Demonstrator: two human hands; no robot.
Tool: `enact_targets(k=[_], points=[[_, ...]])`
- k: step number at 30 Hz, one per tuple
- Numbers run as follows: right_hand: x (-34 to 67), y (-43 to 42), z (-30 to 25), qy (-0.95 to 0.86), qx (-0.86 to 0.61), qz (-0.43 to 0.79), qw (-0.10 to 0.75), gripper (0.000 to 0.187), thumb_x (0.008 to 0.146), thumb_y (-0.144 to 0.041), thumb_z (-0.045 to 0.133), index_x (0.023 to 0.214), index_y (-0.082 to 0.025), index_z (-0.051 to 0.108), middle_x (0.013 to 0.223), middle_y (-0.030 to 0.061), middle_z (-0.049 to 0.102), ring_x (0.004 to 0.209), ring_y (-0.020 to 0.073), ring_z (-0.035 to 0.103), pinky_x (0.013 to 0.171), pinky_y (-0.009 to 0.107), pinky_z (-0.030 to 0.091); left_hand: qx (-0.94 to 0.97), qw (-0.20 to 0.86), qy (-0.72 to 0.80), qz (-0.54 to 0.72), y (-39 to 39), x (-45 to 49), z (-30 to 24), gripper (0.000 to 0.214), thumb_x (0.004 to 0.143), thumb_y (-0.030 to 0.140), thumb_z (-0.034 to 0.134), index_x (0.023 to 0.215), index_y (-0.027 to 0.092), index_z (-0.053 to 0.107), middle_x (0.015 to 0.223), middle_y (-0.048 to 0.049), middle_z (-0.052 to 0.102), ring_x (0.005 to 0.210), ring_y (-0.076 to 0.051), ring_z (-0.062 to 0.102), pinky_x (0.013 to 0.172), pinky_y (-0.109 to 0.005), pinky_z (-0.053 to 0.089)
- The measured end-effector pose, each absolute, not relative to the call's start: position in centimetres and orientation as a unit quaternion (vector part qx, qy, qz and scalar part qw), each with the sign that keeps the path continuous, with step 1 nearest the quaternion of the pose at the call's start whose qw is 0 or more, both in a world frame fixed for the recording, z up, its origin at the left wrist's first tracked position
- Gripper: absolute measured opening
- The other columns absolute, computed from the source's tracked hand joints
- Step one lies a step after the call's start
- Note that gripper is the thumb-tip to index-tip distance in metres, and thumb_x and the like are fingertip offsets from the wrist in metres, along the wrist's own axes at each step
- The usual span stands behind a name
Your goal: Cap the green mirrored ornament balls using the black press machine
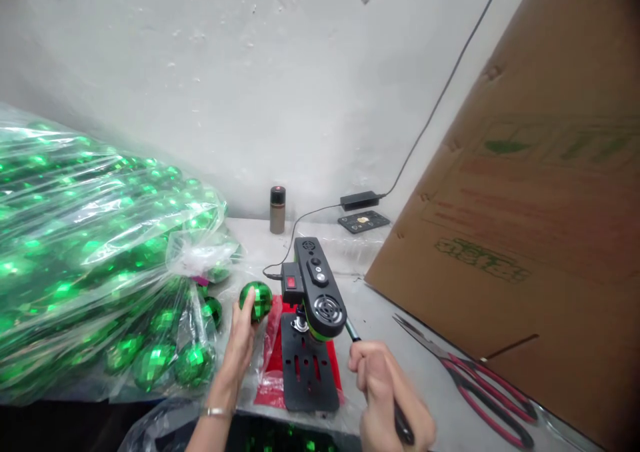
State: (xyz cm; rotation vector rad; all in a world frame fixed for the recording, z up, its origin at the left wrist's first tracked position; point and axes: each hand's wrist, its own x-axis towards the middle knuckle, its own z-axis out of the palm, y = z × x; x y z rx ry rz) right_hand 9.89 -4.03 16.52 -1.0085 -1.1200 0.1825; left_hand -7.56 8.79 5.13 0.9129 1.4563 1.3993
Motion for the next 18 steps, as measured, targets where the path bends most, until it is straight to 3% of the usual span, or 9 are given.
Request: enact_targets(k=[2,5,9,11,15,18], points=[[10.5,-3.6,17.5,-0.544,-0.440,0.072,0.710,0.044,0.115,-0.025,0.052,0.071,-0.023,0.051,0.064,-0.0021,0.052,0.057,0.0113,0.051,0.054,0.027,0.037,0.324,0.497,0.566,0.572,5.7,-6.1,3.7,0.064,0.100,0.076,0.058,0.133,0.021,0.064,0.134,-0.0162,0.079,0.120,-0.029,0.080,0.100,-0.040,0.066],[11.0,-3.4,18.6,-0.562,-0.445,0.068,0.693,0.045,0.115,-0.025,0.050,0.071,-0.023,0.052,0.063,-0.0020,0.053,0.056,0.0117,0.053,0.054,0.026,0.040,0.294,0.533,0.557,0.565,2.2,-4.1,1.5,0.075,0.093,0.082,0.066,0.140,0.024,0.060,0.135,-0.0129,0.079,0.119,-0.029,0.080,0.099,-0.037,0.066],[11.0,-3.6,19.0,-0.567,-0.446,0.070,0.689,0.043,0.115,-0.025,0.050,0.072,-0.023,0.053,0.064,-0.0025,0.054,0.056,0.0111,0.054,0.054,0.025,0.042,0.330,0.522,0.556,0.556,0.0,-3.1,-0.5,0.089,0.088,0.078,0.075,0.150,0.022,0.046,0.127,-0.0141,0.080,0.115,-0.031,0.081,0.101,-0.043,0.065],[11.0,-3.7,18.9,-0.571,-0.443,0.074,0.687,0.042,0.114,-0.023,0.050,0.072,-0.022,0.052,0.065,-0.0029,0.054,0.057,0.0105,0.054,0.055,0.024,0.042,0.366,0.484,0.555,0.569,-0.5,-3.1,-1.1,0.093,0.088,0.074,0.075,0.156,0.020,0.039,0.135,-0.0169,0.076,0.122,-0.032,0.078,0.107,-0.045,0.062],[11.1,-3.8,18.4,-0.579,-0.434,0.083,0.686,0.041,0.115,-0.020,0.048,0.074,-0.023,0.051,0.066,-0.0030,0.053,0.060,0.0106,0.054,0.057,0.023,0.043,0.456,0.398,0.567,0.559,-1.0,-2.8,-1.6,0.081,0.089,0.065,0.075,0.152,0.020,0.051,0.155,-0.0185,0.065,0.148,-0.036,0.063,0.123,-0.048,0.053],[11.3,-3.9,18.1,-0.583,-0.432,0.086,0.683,0.040,0.115,-0.020,0.048,0.075,-0.023,0.051,0.067,-0.0027,0.053,0.062,0.0111,0.054,0.058,0.024,0.044,0.500,0.368,0.571,0.537,-1.1,-2.3,-1.8,0.077,0.083,0.060,0.080,0.145,0.020,0.059,0.149,-0.0185,0.069,0.145,-0.040,0.064,0.123,-0.055,0.053]])
